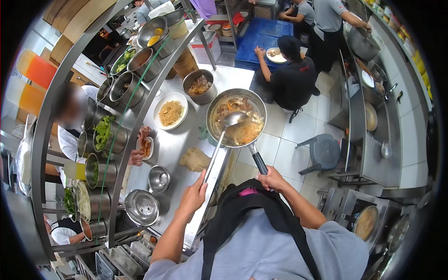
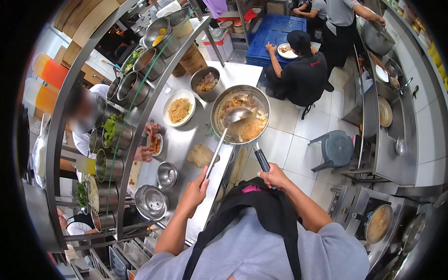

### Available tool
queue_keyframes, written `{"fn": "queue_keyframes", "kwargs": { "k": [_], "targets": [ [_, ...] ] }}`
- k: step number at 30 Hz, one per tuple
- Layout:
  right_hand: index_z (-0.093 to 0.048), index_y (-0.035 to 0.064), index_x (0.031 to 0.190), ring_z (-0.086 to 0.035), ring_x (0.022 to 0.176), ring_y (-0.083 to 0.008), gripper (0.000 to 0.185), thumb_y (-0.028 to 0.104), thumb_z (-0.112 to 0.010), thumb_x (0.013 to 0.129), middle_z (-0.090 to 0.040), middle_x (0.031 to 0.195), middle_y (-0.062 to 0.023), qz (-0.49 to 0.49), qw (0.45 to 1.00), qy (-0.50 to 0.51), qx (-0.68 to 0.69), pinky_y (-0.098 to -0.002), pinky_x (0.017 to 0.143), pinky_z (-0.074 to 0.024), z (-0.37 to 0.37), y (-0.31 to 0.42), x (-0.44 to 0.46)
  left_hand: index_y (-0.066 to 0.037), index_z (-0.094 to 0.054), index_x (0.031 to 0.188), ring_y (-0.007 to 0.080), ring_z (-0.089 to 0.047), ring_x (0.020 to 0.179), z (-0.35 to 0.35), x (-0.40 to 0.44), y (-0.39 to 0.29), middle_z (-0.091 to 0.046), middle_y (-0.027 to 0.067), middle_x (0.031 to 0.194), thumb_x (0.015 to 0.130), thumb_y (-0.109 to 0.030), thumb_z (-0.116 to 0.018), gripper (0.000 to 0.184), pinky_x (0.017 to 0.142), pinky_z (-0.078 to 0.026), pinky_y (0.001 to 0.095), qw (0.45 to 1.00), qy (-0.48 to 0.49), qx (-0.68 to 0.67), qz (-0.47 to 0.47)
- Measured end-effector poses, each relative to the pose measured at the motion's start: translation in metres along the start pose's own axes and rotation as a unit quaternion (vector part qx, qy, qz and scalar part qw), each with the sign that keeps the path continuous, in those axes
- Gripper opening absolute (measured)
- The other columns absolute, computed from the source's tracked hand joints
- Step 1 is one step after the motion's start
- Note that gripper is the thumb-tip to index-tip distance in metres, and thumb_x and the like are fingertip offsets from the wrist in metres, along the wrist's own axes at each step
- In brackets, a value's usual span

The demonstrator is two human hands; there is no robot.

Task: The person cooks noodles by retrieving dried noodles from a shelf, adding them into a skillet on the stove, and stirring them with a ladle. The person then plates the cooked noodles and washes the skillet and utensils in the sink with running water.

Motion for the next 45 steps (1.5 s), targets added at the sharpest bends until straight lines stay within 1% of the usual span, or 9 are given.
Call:
{"fn": "queue_keyframes", "kwargs": {
  "k": [2, 8, 12, 14, 16, 18, 23, 40, 45],
  "targets": [
    [-0.046, 0.0078, 0.083, -0.044, 0.04, -0.0102, 0.023, 0.01, -0.068, 0.087, -0.046, 0.053, 0.0003, 0.005, 1.0, -0.025, -0.013, -0.0279, 0.036, -0.0372, 0.008, 0.004, 0.001, -0.016, -0.046, 0.147, 0.0487, -0.061, 0.101, 0.0, -0.005, -0.036, -0.064, 0.0262, 0.118, 0.099, -0.022, -0.054, 0.049, 0.086, -0.052, 0.0483, 0.986, -0.026, -0.03, -0.163],
    [-0.045, 0.0062, 0.088, -0.046, 0.038, -0.0113, 0.022, 0.011, -0.066, 0.088, -0.047, 0.052, -0.0011, 0.033, 0.996, -0.073, -0.047, -0.0293, 0.035, -0.0372, 0.022, 0.006, -0.005, -0.016, -0.039, 0.151, 0.0491, -0.064, 0.091, 0.012, 0.0, -0.03, -0.067, 0.0285, 0.107, 0.101, -0.021, -0.05, 0.051, 0.08, -0.051, 0.0519, 0.998, 0.003, 0.051, -0.036],
    [-0.045, 0.0055, 0.09, -0.047, 0.037, -0.0118, 0.021, 0.012, -0.065, 0.089, -0.047, 0.052, -0.0015, 0.037, 0.993, -0.1, -0.045, -0.0296, 0.035, -0.0372, 0.017, 0.014, 0.006, -0.022, -0.027, 0.157, 0.0204, -0.051, 0.048, -0.03, 0.007, -0.031, -0.052, 0.0082, 0.067, 0.106, -0.028, -0.042, 0.053, 0.049, -0.049, 0.0368, 0.973, 0.094, -0.192, 0.083],
    [-0.046, 0.0055, 0.09, -0.047, 0.037, -0.0119, 0.02, 0.012, -0.064, 0.09, -0.048, 0.051, -0.0016, 0.016, 0.991, -0.113, -0.076, -0.03, 0.034, -0.0377, 0.013, 0.023, 0.005, -0.022, -0.033, 0.152, 0.0081, -0.039, 0.046, -0.062, -0.013, -0.063, -0.043, -0.0011, 0.069, 0.108, -0.029, -0.039, 0.045, 0.042, -0.041, 0.0245, 0.755, 0.221, -0.579, 0.214],
    [-0.047, 0.0058, 0.089, -0.047, 0.037, -0.0118, 0.018, 0.012, -0.064, 0.09, -0.048, 0.051, -0.0016, 0.028, 0.989, -0.118, -0.081, -0.0299, 0.034, -0.0382, 0.01, 0.011, 0.013, -0.021, -0.044, 0.139, 0.0058, -0.034, 0.044, -0.069, -0.018, -0.098, -0.042, -0.0016, 0.071, 0.108, -0.028, -0.041, 0.032, 0.04, -0.035, 0.0215, 0.68, 0.255, -0.653, 0.215],
    [-0.048, 0.0059, 0.087, -0.048, 0.037, -0.0118, 0.018, 0.012, -0.064, 0.09, -0.048, 0.052, -0.0016, 0.012, 0.987, -0.12, -0.105, -0.0294, 0.035, -0.039, 0.006, 0.005, 0.012, -0.021, -0.049, 0.13, 0.0037, -0.034, 0.044, -0.078, -0.025, -0.138, -0.041, -0.0022, 0.071, 0.107, -0.029, -0.044, 0.025, 0.041, -0.036, 0.0211, 0.487, 0.323, -0.772, 0.25],
    [-0.047, 0.0076, 0.086, -0.045, 0.039, -0.01, 0.021, 0.012, -0.067, 0.089, -0.048, 0.053, 0.0, 0.001, 0.997, -0.069, -0.021, -0.0288, 0.035, -0.0372, 0.009, -0.006, 0.003, -0.006, -0.042, 0.145, 0.0024, -0.04, 0.045, -0.072, -0.009, -0.132, -0.041, -0.001, 0.072, 0.107, -0.023, -0.041, 0.042, 0.041, -0.041, 0.0207, 0.302, 0.354, -0.859, 0.214],
    [-0.048, 0.008, 0.085, -0.043, 0.039, -0.01, 0.022, 0.01, -0.069, 0.085, -0.045, 0.054, 0.0004, -0.004, 0.997, 0.062, 0.046, -0.0276, 0.036, -0.036, -0.057, 0.051, 0.049, -0.009, -0.023, 0.155, 0.0026, -0.043, 0.044, 0.093, -0.026, -0.051, -0.042, 0.0007, 0.071, 0.109, -0.025, -0.034, 0.05, 0.039, -0.043, 0.0213, 0.345, 0.236, -0.908, 0.036],
    [-0.048, 0.0086, 0.082, -0.043, 0.039, -0.0105, 0.02, 0.011, -0.068, 0.086, -0.046, 0.055, 0.0001, -0.015, 0.998, 0.062, 0.006, -0.0279, 0.036, -0.0357, -0.073, 0.055, 0.066, -0.011, -0.04, 0.147, 0.0006, -0.038, 0.042, 0.127, 0.017, 0.01, -0.039, -0.0031, 0.07, 0.108, -0.026, -0.04, 0.042, 0.038, -0.04, 0.0197, 0.423, 0.166, -0.89, 0.021]
  ]
}}
Point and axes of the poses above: each hand's wrist, its own x-axis towards the middle knuckle, its own z-axis out of the back of the hand, y = z × x, the point moved 10 cm from there along x, towards the middle knuckle
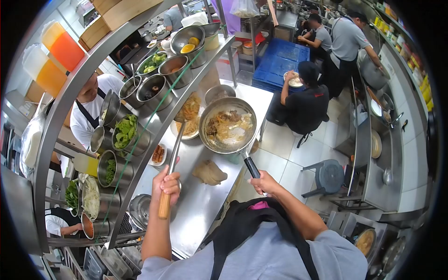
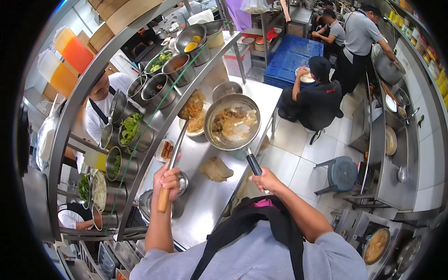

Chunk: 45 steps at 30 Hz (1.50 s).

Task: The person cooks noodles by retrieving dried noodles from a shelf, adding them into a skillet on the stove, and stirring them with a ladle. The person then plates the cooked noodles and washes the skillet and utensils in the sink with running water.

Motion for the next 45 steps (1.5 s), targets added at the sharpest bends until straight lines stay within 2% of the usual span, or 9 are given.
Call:
{"fn": "queue_keyframes", "kwargs": {
  "k": [7, 11, 16, 22, 24, 30, 36, 40, 45],
  "targets": [
    [-0.048, 0.0076, 0.081, -0.045, 0.039, -0.0108, 0.021, 0.01, -0.068, 0.085, -0.048, 0.056, -0.0004, -0.008, 0.999, -0.013, -0.04, -0.0282, 0.036, -0.0357, -0.012, -0.001, 0.005, -0.011, -0.052, 0.119, 0.0008, -0.037, 0.045, 0.119, 0.067, -0.087, -0.037, -0.0044, 0.067, 0.105, -0.032, -0.049, 0.025, 0.041, -0.037, 0.0192, 0.975, -0.13, 0.169, -0.062],
    [-0.048, 0.0074, 0.082, -0.045, 0.039, -0.0113, 0.021, 0.01, -0.068, 0.085, -0.048, 0.056, -0.0002, -0.032, 0.999, -0.004, -0.03, -0.0285, 0.036, -0.0359, -0.006, -0.012, 0.001, -0.02, -0.038, 0.089, 0.0017, -0.038, 0.043, 0.162, 0.094, -0.096, -0.041, -0.0045, 0.063, 0.103, -0.036, -0.054, 0.026, 0.038, -0.036, 0.0197, 0.944, -0.231, 0.224, -0.076],
    [-0.048, 0.0079, 0.08, -0.045, 0.038, -0.0126, 0.022, 0.01, -0.069, 0.084, -0.048, 0.054, -0.0006, -0.021, 0.999, -0.018, -0.038, -0.0295, 0.036, -0.0368, 0.008, -0.012, -0.011, -0.022, -0.045, 0.117, 0.0057, -0.04, 0.045, 0.157, 0.097, -0.105, -0.046, -0.0012, 0.067, 0.104, -0.032, -0.048, 0.017, 0.039, -0.039, 0.0245, 0.86, -0.28, 0.412, -0.111],
    [-0.049, 0.0082, 0.076, -0.044, 0.037, -0.0123, 0.022, 0.011, -0.069, 0.084, -0.047, 0.053, -0.0003, -0.016, 0.998, -0.045, -0.035, -0.0288, 0.036, -0.0368, 0.033, -0.019, -0.033, -0.019, -0.043, 0.145, 0.0203, -0.058, 0.051, 0.143, 0.084, -0.115, -0.059, 0.0104, 0.071, 0.102, -0.027, -0.048, 0.044, 0.045, -0.049, 0.038, 0.641, -0.351, 0.668, -0.142],
    [-0.049, 0.0079, 0.078, -0.044, 0.037, -0.0116, 0.02, 0.01, -0.068, 0.084, -0.047, 0.053, 0.0, -0.016, 0.998, -0.056, -0.035, -0.0285, 0.036, -0.0366, 0.042, -0.019, -0.042, -0.019, -0.036, 0.151, 0.0386, -0.068, 0.073, 0.141, 0.087, -0.136, -0.069, 0.0212, 0.085, 0.1, -0.025, -0.05, 0.054, 0.062, -0.054, 0.0506, 0.367, -0.319, 0.831, -0.272],
    [-0.049, 0.0069, 0.082, -0.045, 0.039, -0.0116, 0.019, 0.009, -0.068, 0.084, -0.047, 0.054, -0.0003, -0.004, 0.997, -0.073, -0.02, -0.0279, 0.037, -0.0371, 0.061, -0.029, -0.052, -0.019, -0.033, 0.154, 0.0465, -0.066, 0.09, 0.118, 0.058, -0.117, -0.069, 0.0267, 0.099, 0.099, -0.026, -0.052, 0.058, 0.076, -0.052, 0.0535, 0.213, -0.358, 0.897, -0.146],
    [-0.049, 0.0068, 0.084, -0.046, 0.04, -0.0104, 0.02, 0.009, -0.068, 0.086, -0.049, 0.056, 0.0, -0.015, 0.996, -0.078, -0.035, -0.0277, 0.037, -0.0378, 0.068, -0.038, -0.059, -0.018, -0.042, 0.15, 0.0459, -0.066, 0.095, 0.065, 0.014, -0.055, -0.067, 0.0288, 0.107, 0.097, -0.021, -0.055, 0.054, 0.083, -0.053, 0.0454, 0.369, -0.23, 0.871, -0.23],
    [-0.048, 0.0074, 0.083, -0.045, 0.041, -0.0094, 0.02, 0.009, -0.068, 0.086, -0.049, 0.056, 0.0004, -0.008, 0.998, -0.062, -0.025, -0.0271, 0.037, -0.0376, 0.058, -0.037, -0.054, -0.021, -0.039, 0.151, 0.0501, -0.063, 0.095, 0.051, 0.032, 0.012, -0.067, 0.03, 0.097, 0.099, -0.022, -0.054, 0.055, 0.078, -0.051, 0.0535, 0.373, -0.095, 0.897, -0.219],
    [-0.048, 0.0074, 0.082, -0.045, 0.04, -0.0098, 0.021, 0.009, -0.069, 0.086, -0.048, 0.055, 0.0002, 0.006, 0.998, -0.06, -0.005, -0.0277, 0.037, -0.0372, 0.041, -0.034, -0.05, -0.019, -0.036, 0.153, 0.0506, -0.064, 0.082, 0.099, 0.042, 0.067, -0.067, 0.0298, 0.092, 0.099, -0.019, -0.052, 0.056, 0.073, -0.051, 0.0523, 0.406, -0.18, 0.882, -0.156]
  ]
}}
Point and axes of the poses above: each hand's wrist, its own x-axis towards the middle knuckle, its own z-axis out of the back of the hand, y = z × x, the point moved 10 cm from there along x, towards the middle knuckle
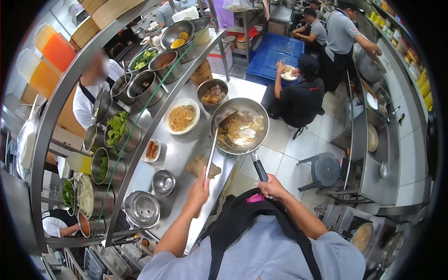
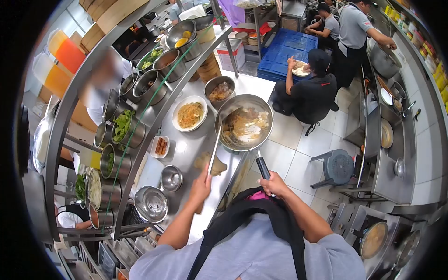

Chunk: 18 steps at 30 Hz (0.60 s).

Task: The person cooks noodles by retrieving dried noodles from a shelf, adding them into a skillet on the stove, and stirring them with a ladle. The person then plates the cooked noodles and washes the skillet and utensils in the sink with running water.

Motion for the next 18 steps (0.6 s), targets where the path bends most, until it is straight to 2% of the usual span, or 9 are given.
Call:
{"fn": "queue_keyframes", "kwargs": {
  "k": [1, 2, 5, 7, 10, 11, 14, 16, 18],
  "targets": [
    [-0.048, 0.0073, 0.081, -0.045, 0.04, -0.01, 0.021, 0.009, -0.069, 0.086, -0.047, 0.055, 0.0001, 0.01, 1.0, 0.0, 0.002, -0.028, 0.037, -0.0368, -0.001, 0.001, 0.001, -0.018, -0.035, 0.154, 0.0489, -0.063, 0.072, -0.011, -0.014, -0.002, -0.066, 0.0299, 0.089, 0.1, -0.018, -0.052, 0.057, 0.066, -0.051, 0.0507, 0.995, -0.015, -0.07, -0.064],
    [-0.048, 0.0073, 0.081, -0.045, 0.04, -0.01, 0.021, 0.009, -0.069, 0.086, -0.047, 0.055, 0.0001, 0.014, 1.0, -0.002, 0.005, -0.028, 0.037, -0.0368, 0.001, 0.001, 0.002, -0.016, -0.034, 0.154, 0.0473, -0.063, 0.07, -0.011, -0.036, -0.016, -0.066, 0.0299, 0.089, 0.1, -0.017, -0.051, 0.057, 0.063, -0.05, 0.0493, 0.969, 0.123, -0.189, 0.104],
    [-0.048, 0.0075, 0.083, -0.044, 0.04, -0.0103, 0.02, 0.008, -0.068, 0.087, -0.047, 0.055, 0.0002, 0.012, 0.998, 0.043, 0.042, -0.0285, 0.037, -0.0356, 0.003, -0.004, 0.001, -0.016, -0.035, 0.154, 0.0465, -0.064, 0.071, -0.009, -0.052, -0.023, -0.066, 0.0303, 0.09, 0.1, -0.017, -0.051, 0.056, 0.063, -0.05, 0.049, 0.951, 0.183, -0.204, 0.141],
    [-0.047, 0.0075, 0.084, -0.044, 0.04, -0.0101, 0.021, 0.008, -0.068, 0.087, -0.046, 0.055, 0.0003, 0.005, 0.998, 0.039, 0.039, -0.0284, 0.037, -0.0356, 0.008, -0.008, -0.005, -0.015, -0.036, 0.153, 0.0483, -0.065, 0.075, 0.01, -0.03, -0.033, -0.068, 0.0284, 0.092, 0.1, -0.019, -0.052, 0.055, 0.067, -0.05, 0.0521, 0.998, -0.002, -0.027, -0.048],
    [-0.046, 0.0076, 0.086, -0.043, 0.04, -0.0096, 0.021, 0.01, -0.067, 0.088, -0.046, 0.054, 0.0005, -0.001, 0.999, 0.045, 0.017, -0.0284, 0.037, -0.0355, 0.006, -0.004, -0.012, -0.015, -0.037, 0.152, 0.0496, -0.064, 0.08, 0.006, 0.012, -0.046, -0.068, 0.0265, 0.091, 0.1, -0.02, -0.052, 0.055, 0.071, -0.049, 0.0555, 0.994, -0.062, -0.041, -0.084],
    [-0.046, 0.0077, 0.086, -0.044, 0.041, -0.0096, 0.021, 0.01, -0.067, 0.088, -0.046, 0.054, 0.0004, 0.01, 0.999, 0.048, -0.007, -0.0283, 0.037, -0.0356, 0.005, -0.003, -0.01, -0.015, -0.037, 0.152, 0.0496, -0.064, 0.08, 0.002, 0.01, -0.042, -0.068, 0.0265, 0.091, 0.1, -0.02, -0.052, 0.055, 0.071, -0.049, 0.0555, 0.994, -0.063, -0.042, -0.081],
    [-0.046, 0.0078, 0.086, -0.044, 0.041, -0.0096, 0.022, 0.011, -0.067, 0.088, -0.046, 0.054, 0.0001, 0.016, 0.998, 0.053, -0.024, -0.0282, 0.037, -0.036, 0.016, -0.005, -0.004, -0.02, -0.039, 0.152, 0.0492, -0.065, 0.083, 0.009, 0.004, -0.066, -0.069, 0.0241, 0.09, 0.099, -0.022, -0.054, 0.055, 0.075, -0.05, 0.0569, 0.983, -0.023, -0.045, -0.176],
    [-0.046, 0.0077, 0.086, -0.044, 0.041, -0.0096, 0.022, 0.012, -0.067, 0.088, -0.046, 0.055, 0.0, 0.009, 0.999, 0.053, -0.011, -0.0281, 0.037, -0.0363, 0.03, -0.008, -0.009, -0.026, -0.044, 0.149, 0.045, -0.067, 0.081, 0.032, -0.015, -0.054, -0.07, 0.0218, 0.089, 0.096, -0.024, -0.059, 0.055, 0.072, -0.052, 0.0541, 0.963, 0.174, 0.202, -0.052],
    [-0.046, 0.0075, 0.085, -0.043, 0.041, -0.0094, 0.022, 0.012, -0.068, 0.088, -0.046, 0.055, -0.0002, 0.009, 0.998, 0.057, -0.015, -0.028, 0.037, -0.0367, 0.041, -0.012, -0.02, -0.03, -0.048, 0.146, 0.0403, -0.068, 0.078, 0.072, -0.017, -0.056, -0.071, 0.02, 0.089, 0.094, -0.025, -0.063, 0.054, 0.069, -0.053, 0.0515, 0.967, 0.115, 0.19, -0.128]
  ]
}}
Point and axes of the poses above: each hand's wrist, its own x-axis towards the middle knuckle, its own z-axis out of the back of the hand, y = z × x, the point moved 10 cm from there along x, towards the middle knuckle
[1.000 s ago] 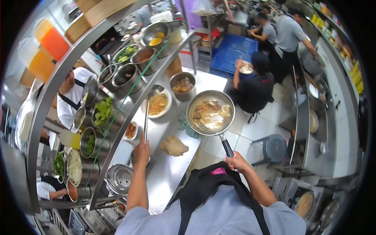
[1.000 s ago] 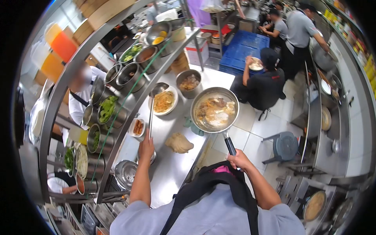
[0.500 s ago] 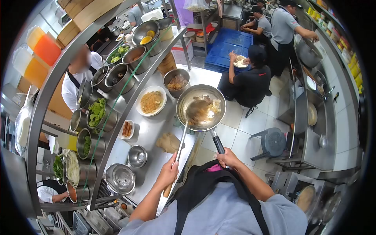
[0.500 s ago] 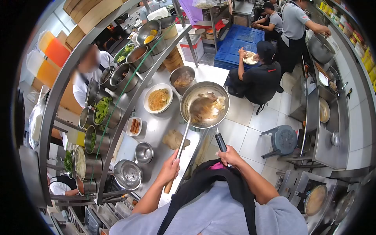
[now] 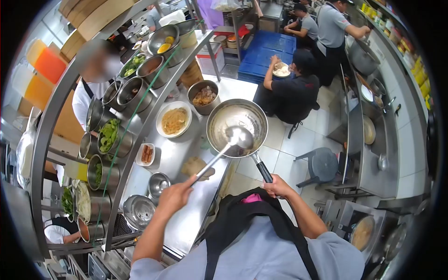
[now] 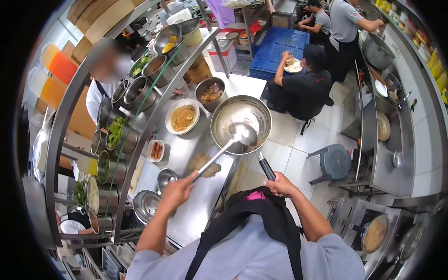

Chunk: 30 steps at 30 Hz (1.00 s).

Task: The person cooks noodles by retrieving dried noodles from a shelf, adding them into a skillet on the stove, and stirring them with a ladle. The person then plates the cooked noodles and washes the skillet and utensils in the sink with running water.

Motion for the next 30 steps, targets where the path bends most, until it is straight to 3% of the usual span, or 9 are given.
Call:
{"fn": "queue_keyframes", "kwargs": {
  "k": [4, 8, 10, 13, 16, 18, 22, 27, 30],
  "targets": [
    [-0.047, 0.0094, 0.085, -0.043, 0.042, -0.0083, 0.022, 0.012, -0.069, 0.088, -0.045, 0.055, 0.0018, 0.001, 0.999, -0.015, -0.051, -0.027, 0.037, -0.0365, 0.006, -0.006, -0.007, -0.028, -0.049, 0.145, 0.0429, -0.065, 0.075, 0.032, 0.046, -0.003, -0.068, 0.022, 0.085, 0.092, -0.023, -0.063, 0.055, 0.068, -0.051, 0.0519, 0.988, -0.139, -0.072, -0.012],
    [-0.046, 0.0091, 0.084, -0.042, 0.04, -0.0086, 0.023, 0.012, -0.069, 0.087, -0.044, 0.054, 0.0017, 0.009, 0.999, -0.044, -0.017, -0.0271, 0.036, -0.0364, 0.013, 0.005, -0.007, -0.028, -0.048, 0.146, 0.0437, -0.064, 0.076, -0.003, 0.043, -0.024, -0.068, 0.0214, 0.085, 0.092, -0.022, -0.064, 0.057, 0.069, -0.051, 0.0524, 0.998, -0.021, 0.001, -0.056],
    [-0.046, 0.0091, 0.084, -0.042, 0.039, -0.0085, 0.024, 0.012, -0.07, 0.087, -0.044, 0.053, 0.0016, 0.021, 0.999, -0.048, -0.003, -0.0269, 0.036, -0.0363, 0.026, 0.001, -0.015, -0.029, -0.049, 0.146, 0.0424, -0.066, 0.077, 0.002, 0.029, -0.016, -0.07, 0.0198, 0.086, 0.092, -0.023, -0.064, 0.057, 0.07, -0.052, 0.0515, 0.994, -0.027, 0.031, -0.097],
    [-0.046, 0.0091, 0.084, -0.041, 0.039, -0.0085, 0.024, 0.013, -0.07, 0.087, -0.044, 0.053, 0.0015, 0.018, 0.997, -0.07, 0.014, -0.0269, 0.035, -0.0358, 0.035, -0.006, -0.032, -0.028, -0.051, 0.144, 0.0412, -0.067, 0.088, 0.005, 0.034, 0.002, -0.071, 0.0193, 0.097, 0.094, -0.023, -0.062, 0.052, 0.074, -0.053, 0.0499, 1.0, -0.007, -0.007, -0.019],
    [-0.046, 0.009, 0.084, -0.041, 0.038, -0.0084, 0.026, 0.014, -0.071, 0.088, -0.044, 0.052, 0.0015, 0.023, 0.994, -0.109, 0.004, -0.0271, 0.035, -0.0349, 0.048, -0.013, -0.037, -0.026, -0.05, 0.145, 0.0435, -0.065, 0.091, -0.011, 0.072, -0.024, -0.07, 0.0216, 0.1, 0.096, -0.025, -0.059, 0.05, 0.079, -0.052, 0.0509, 0.994, -0.05, -0.096, -0.024],
    [-0.046, 0.0088, 0.083, -0.041, 0.038, -0.0086, 0.025, 0.014, -0.07, 0.088, -0.044, 0.052, 0.001, 0.025, 0.991, -0.129, 0.007, -0.0272, 0.034, -0.0345, 0.06, -0.016, -0.042, -0.024, -0.048, 0.146, 0.0458, -0.064, 0.092, -0.024, 0.079, -0.039, -0.069, 0.0236, 0.1, 0.097, -0.025, -0.056, 0.049, 0.082, -0.051, 0.0519, 0.994, -0.011, -0.106, -0.026],
    [-0.046, 0.0087, 0.082, -0.043, 0.037, -0.0097, 0.023, 0.011, -0.069, 0.088, -0.045, 0.051, 0.0001, 0.031, 0.981, -0.192, -0.026, -0.0284, 0.034, -0.0351, 0.082, -0.017, -0.068, -0.021, -0.045, 0.148, 0.0463, -0.065, 0.091, -0.035, 0.072, -0.061, -0.069, 0.0245, 0.098, 0.098, -0.023, -0.053, 0.051, 0.08, -0.051, 0.0537, 0.993, 0.055, -0.021, -0.098],
    [-0.049, 0.0057, 0.08, -0.047, 0.037, -0.0116, 0.018, 0.009, -0.065, 0.087, -0.048, 0.052, -0.002, 0.022, 0.96, -0.272, -0.064, -0.0299, 0.034, -0.0361, 0.099, -0.017, -0.089, -0.013, -0.044, 0.146, 0.0503, -0.064, 0.081, -0.042, 0.128, -0.09, -0.066, 0.0323, 0.092, 0.099, -0.026, -0.051, 0.049, 0.074, -0.05, 0.057, 0.995, 0.063, 0.051, -0.054],
    [-0.047, 0.007, 0.082, -0.044, 0.036, -0.0111, 0.02, 0.009, -0.066, 0.087, -0.045, 0.05, -0.0003, 0.017, 0.957, -0.281, -0.07, -0.029, 0.033, -0.0345, 0.109, -0.019, -0.078, -0.006, -0.043, 0.143, 0.0485, -0.065, 0.07, -0.077, 0.158, -0.099, -0.065, 0.0342, 0.09, 0.099, -0.026, -0.048, 0.048, 0.064, -0.051, 0.0563, 0.992, 0.048, -0.009, -0.116]
  ]
}}
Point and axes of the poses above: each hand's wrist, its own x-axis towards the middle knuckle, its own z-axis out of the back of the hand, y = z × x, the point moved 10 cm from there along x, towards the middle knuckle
